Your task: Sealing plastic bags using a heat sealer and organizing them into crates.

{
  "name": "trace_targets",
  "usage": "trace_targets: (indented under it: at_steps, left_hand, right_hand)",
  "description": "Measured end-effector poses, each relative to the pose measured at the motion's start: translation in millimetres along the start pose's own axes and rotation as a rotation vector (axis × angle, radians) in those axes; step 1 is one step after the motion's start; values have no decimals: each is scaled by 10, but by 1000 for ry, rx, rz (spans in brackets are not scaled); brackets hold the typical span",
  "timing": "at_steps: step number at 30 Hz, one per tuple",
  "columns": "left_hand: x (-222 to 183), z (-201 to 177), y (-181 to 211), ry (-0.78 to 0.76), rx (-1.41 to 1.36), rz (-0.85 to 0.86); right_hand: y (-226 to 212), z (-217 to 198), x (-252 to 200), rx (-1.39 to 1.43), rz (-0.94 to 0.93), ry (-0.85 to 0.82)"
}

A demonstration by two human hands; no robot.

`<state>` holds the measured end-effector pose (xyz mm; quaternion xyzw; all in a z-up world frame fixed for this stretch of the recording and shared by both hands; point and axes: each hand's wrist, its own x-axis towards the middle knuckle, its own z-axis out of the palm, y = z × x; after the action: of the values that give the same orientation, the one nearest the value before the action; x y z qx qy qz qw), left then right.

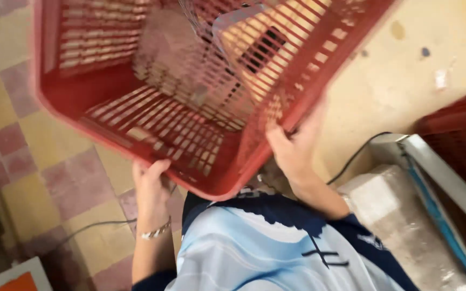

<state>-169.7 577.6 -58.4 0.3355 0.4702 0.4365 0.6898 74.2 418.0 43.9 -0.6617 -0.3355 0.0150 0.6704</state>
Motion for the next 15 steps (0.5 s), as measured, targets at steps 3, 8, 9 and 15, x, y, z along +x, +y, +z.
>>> trace_targets:
  at_steps: [3,8,9,15]
  left_hand:
    - [190,-370,473,239,-74,29]
    - [887,-854,1212,389,58,-55]
    - [1076,-1013,1281,400,2,-33]
    - [2176,-1365,1761,447,-22,-50]
  right_hand:
    - [228,975,92,105,-3,-153]
    - [325,2742,525,195,1,-289]
    - [315,3031,568,187,35,-344]
    - [742,4580,899,230,263,-457]
